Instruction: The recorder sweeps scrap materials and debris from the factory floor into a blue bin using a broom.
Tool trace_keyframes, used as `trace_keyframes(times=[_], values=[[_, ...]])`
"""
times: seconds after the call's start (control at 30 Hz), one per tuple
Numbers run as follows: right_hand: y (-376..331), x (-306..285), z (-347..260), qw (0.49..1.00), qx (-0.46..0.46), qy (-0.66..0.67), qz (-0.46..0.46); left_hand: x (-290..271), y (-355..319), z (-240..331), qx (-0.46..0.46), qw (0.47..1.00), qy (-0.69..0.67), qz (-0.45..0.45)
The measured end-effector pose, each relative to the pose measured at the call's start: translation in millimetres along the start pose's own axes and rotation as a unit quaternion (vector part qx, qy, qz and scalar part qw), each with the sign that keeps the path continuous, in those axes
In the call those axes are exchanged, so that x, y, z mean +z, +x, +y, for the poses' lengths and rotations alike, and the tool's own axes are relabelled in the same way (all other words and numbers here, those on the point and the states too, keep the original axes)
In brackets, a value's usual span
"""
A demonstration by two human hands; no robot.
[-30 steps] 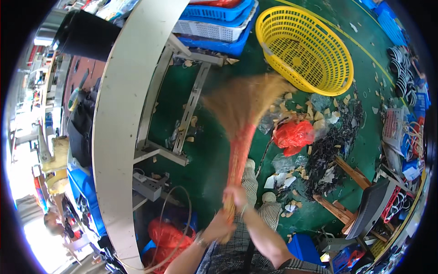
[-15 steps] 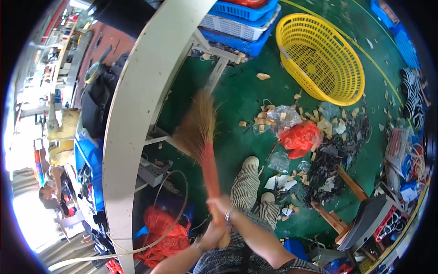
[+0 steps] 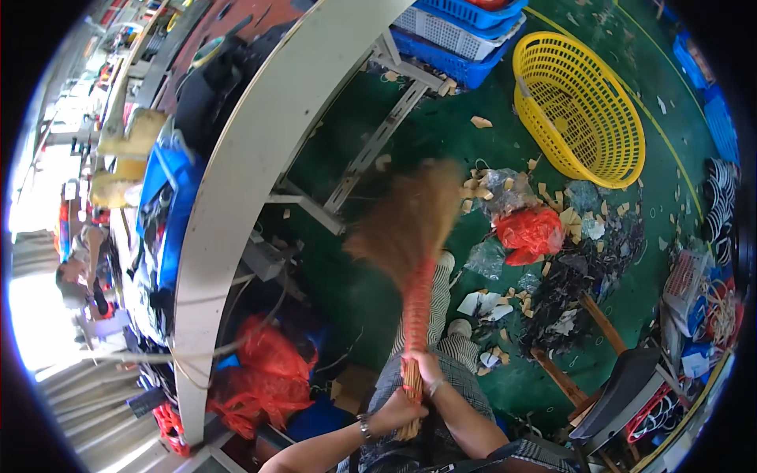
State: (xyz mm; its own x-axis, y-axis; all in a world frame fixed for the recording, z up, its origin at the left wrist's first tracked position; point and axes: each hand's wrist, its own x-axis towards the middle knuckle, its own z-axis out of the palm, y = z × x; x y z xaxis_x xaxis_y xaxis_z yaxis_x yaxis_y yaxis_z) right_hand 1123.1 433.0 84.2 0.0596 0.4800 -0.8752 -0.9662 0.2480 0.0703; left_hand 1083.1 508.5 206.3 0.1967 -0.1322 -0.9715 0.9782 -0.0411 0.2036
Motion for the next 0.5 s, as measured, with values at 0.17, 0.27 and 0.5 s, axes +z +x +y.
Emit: trace_keyframes(times=[0.17, 0.27, 0.5], values=[[-111.4, 72.3, 50.1, 0.973, -0.132, -0.166, -0.087, 26.5, -129.6, -65.7, 0.058, 0.979, -0.161, 0.11], [-69.6, 80.2, 60.3, 0.975, -0.053, -0.175, -0.128, 33.0, -102.5, -59.4, 0.178, 0.94, -0.198, 0.212], [9.3, -123.8, -10.5, 0.997, -0.053, -0.021, -0.055, 108.3, 49.3, -12.6, 0.075, 0.995, -0.036, 0.056]])
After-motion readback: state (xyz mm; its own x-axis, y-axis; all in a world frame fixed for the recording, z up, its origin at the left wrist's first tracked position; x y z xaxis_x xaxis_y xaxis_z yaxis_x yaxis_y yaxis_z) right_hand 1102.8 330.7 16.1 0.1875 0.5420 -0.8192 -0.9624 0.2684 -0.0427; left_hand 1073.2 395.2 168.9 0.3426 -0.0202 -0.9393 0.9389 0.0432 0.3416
